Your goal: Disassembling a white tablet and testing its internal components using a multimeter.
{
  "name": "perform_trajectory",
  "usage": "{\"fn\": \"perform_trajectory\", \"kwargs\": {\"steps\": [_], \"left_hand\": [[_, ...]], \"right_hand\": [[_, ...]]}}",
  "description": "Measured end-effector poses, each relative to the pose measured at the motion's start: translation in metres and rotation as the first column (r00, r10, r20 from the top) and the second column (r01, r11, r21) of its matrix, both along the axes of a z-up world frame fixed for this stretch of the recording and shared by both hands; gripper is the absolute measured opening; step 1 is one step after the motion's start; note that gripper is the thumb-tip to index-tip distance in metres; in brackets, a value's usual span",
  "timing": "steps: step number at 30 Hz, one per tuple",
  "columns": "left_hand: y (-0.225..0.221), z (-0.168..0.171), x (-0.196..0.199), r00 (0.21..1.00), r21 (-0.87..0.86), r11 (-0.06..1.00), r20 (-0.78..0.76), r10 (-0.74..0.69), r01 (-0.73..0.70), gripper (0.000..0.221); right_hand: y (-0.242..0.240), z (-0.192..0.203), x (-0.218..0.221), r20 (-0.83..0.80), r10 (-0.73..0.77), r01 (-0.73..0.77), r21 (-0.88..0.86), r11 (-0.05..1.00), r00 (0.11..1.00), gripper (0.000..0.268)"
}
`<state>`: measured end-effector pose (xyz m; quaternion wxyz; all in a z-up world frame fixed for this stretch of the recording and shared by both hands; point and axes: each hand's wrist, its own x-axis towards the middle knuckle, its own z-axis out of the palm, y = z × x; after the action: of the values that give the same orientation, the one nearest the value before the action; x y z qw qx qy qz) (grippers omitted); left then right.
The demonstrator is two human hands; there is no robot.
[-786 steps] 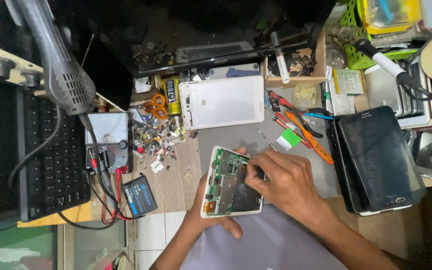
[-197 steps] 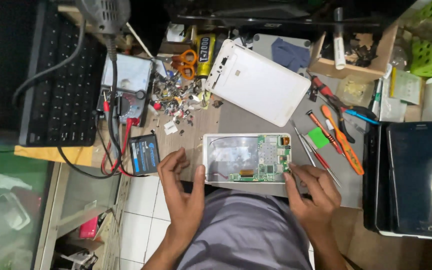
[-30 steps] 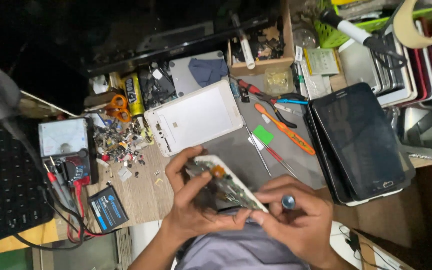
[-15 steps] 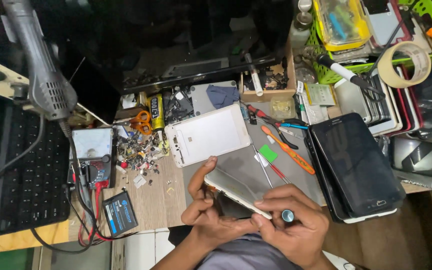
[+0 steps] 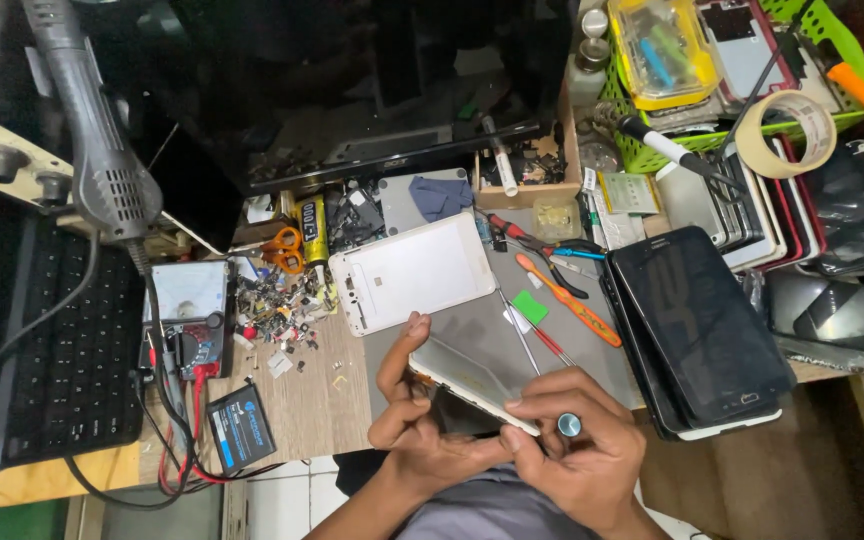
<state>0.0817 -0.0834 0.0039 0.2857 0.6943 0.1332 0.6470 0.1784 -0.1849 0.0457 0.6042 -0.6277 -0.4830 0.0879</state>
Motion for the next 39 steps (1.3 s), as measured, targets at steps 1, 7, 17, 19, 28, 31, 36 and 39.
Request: {"fn": "perform_trajectory", "kwargs": {"steps": [1, 7, 17, 19, 28, 31, 36, 39], "left_hand": [[-0.001, -0.002, 0.001, 1.0, 0.0, 1.0, -0.001, 0.0, 0.0, 0.07], [-0.006, -0.005, 0.005, 0.999, -0.013, 1.0, 0.037, 0.012, -0.012, 0.068], [-0.01, -0.002, 0.004, 0.996, -0.018, 0.996, -0.012, 0.084, -0.084, 0.06], [-0.011, -0.002, 0.005, 0.994, -0.016, 0.994, -0.016, 0.106, -0.107, 0.06], [-0.014, -0.007, 0.006, 0.994, -0.038, 0.993, 0.007, 0.108, -0.108, 0.06], [-0.013, -0.008, 0.005, 0.998, -0.042, 0.997, 0.016, 0.063, -0.062, 0.06], [-0.013, -0.006, 0.005, 0.997, -0.045, 0.997, 0.014, 0.071, -0.07, 0.058], [-0.013, -0.007, 0.005, 0.997, -0.044, 0.996, 0.016, 0.076, -0.075, 0.06]], "right_hand": [[0.0, 0.0, -0.002, -0.001, 0.0, 0.0, 0.0, 1.0, 1.0, 0.009], [0.001, 0.005, -0.011, 0.05, -0.064, 0.062, 0.044, 0.997, 0.997, 0.01], [0.001, 0.005, -0.019, 0.015, -0.142, 0.142, 0.037, 0.989, 0.99, 0.008], [0.001, 0.004, -0.02, 0.012, -0.149, 0.148, 0.034, 0.988, 0.989, 0.008], [-0.001, -0.004, -0.023, 0.031, -0.199, 0.197, 0.054, 0.979, 0.98, 0.009], [0.0, -0.004, -0.025, 0.02, -0.226, 0.225, 0.042, 0.973, 0.974, 0.009], [0.0, -0.005, -0.024, 0.039, -0.237, 0.235, 0.037, 0.971, 0.971, 0.009], [0.0, -0.005, -0.025, 0.048, -0.237, 0.235, 0.046, 0.971, 0.97, 0.008]]}}
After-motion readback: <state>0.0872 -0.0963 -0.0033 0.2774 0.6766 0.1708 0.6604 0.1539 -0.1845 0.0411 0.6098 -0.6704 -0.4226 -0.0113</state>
